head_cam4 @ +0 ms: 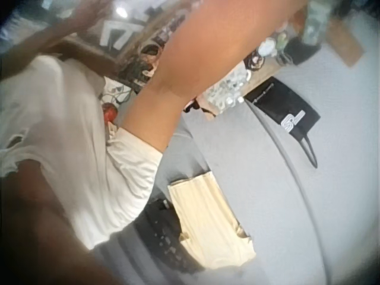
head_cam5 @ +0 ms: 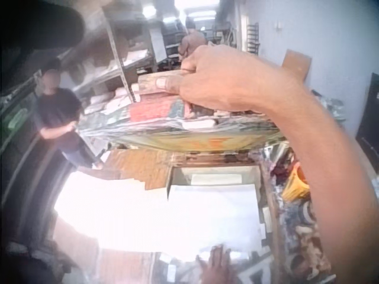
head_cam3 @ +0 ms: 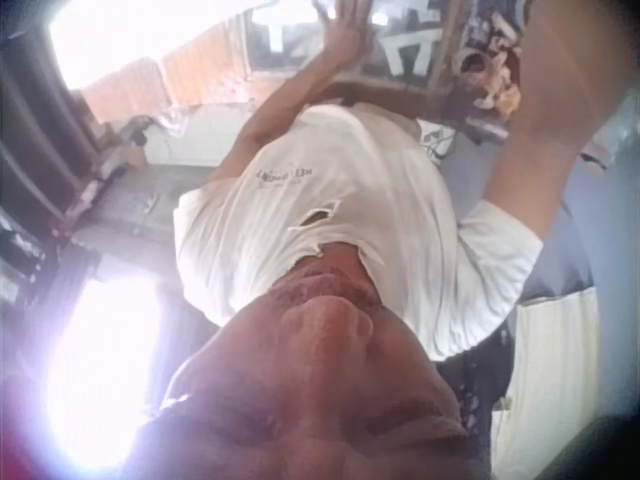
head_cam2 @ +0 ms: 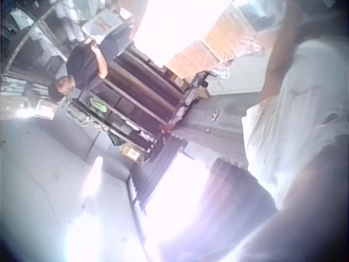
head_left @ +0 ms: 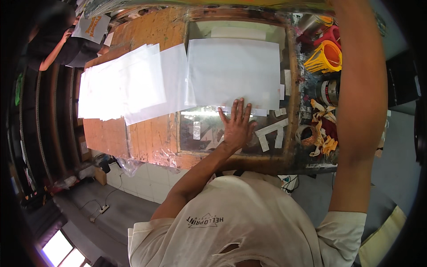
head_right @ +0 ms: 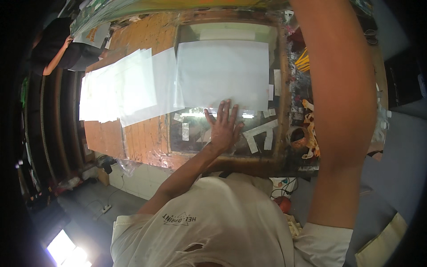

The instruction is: The person performs screen printing by placing sheets on a glass surface, lowering a screen frame, and using a squeegee to apply orange ink.

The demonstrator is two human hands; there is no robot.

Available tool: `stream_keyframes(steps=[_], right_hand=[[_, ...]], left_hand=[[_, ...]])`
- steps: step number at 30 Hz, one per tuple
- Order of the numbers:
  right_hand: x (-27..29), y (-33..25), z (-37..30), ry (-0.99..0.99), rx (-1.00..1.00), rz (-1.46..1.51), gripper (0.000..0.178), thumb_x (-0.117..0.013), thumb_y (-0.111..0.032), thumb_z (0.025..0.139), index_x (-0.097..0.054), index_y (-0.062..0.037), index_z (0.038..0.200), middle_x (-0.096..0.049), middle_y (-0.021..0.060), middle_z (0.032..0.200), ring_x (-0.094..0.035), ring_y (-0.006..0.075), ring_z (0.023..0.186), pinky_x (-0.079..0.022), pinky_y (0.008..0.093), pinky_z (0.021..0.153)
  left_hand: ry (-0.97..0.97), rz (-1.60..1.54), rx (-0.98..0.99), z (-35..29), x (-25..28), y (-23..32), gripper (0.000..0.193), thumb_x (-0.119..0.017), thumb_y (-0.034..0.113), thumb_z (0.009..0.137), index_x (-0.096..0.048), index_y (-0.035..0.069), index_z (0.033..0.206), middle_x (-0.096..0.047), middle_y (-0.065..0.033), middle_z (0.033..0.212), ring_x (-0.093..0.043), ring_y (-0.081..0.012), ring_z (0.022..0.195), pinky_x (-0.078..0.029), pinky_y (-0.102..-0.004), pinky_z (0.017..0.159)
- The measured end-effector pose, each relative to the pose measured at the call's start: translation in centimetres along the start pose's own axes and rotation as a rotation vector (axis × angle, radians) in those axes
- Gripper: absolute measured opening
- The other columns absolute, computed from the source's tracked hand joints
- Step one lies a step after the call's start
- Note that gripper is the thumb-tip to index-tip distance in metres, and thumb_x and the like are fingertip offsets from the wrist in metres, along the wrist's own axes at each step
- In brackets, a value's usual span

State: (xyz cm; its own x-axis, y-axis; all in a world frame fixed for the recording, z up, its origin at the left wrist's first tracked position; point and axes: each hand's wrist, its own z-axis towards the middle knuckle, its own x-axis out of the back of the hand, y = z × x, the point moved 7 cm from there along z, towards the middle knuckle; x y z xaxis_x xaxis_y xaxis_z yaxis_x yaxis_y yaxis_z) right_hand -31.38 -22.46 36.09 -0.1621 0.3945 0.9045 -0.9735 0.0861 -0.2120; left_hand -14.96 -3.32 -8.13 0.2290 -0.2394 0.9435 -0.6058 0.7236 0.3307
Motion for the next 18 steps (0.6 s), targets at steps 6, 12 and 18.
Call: stream_keyframes(steps=[6,12,18], right_hand=[[0.1,-1.3,-3.1,-0.253,-0.265,0.11,0.044,-0.047,-0.039,0.106,-0.068,-0.0039,0.089,-0.068,0.0095,0.073,-0.06,0.013,0.061,-0.055,0.0392,0.064],[-8.6,-4.8,-17.7,0.155,0.105,-0.013,0.048,-0.067,-0.028,0.093,-0.062,-0.0127,0.138,-0.059,0.0124,0.094,-0.06,0.03,0.094,-0.041,0.0506,0.085],[-25.6,-1.9,-28.4,-0.124,0.085,-0.07,0.07,-0.067,-0.005,0.087,-0.047,-0.0139,0.154,-0.056,0.0109,0.099,-0.055,0.0278,0.096,-0.035,0.0461,0.084]], left_hand=[[0.169,-0.331,0.152,1.1,9.3,-3.3,0.056,-0.056,0.033,0.105,-0.044,0.009,0.155,-0.04,-0.0136,0.161,-0.033,-0.0323,0.152,-0.004,-0.0681,0.122],[0.413,-1.848,0.133,-3.4,18.7,-4.6,0.064,-0.056,0.042,0.107,-0.037,0.005,0.155,-0.043,-0.0147,0.156,-0.036,-0.0297,0.149,-0.034,-0.0537,0.118],[-0.029,-2.005,1.076,-7.2,8.3,-5.6,0.068,-0.061,0.057,0.1,-0.044,0.006,0.143,-0.047,-0.0132,0.144,-0.043,-0.0272,0.141,-0.035,-0.0542,0.113]])
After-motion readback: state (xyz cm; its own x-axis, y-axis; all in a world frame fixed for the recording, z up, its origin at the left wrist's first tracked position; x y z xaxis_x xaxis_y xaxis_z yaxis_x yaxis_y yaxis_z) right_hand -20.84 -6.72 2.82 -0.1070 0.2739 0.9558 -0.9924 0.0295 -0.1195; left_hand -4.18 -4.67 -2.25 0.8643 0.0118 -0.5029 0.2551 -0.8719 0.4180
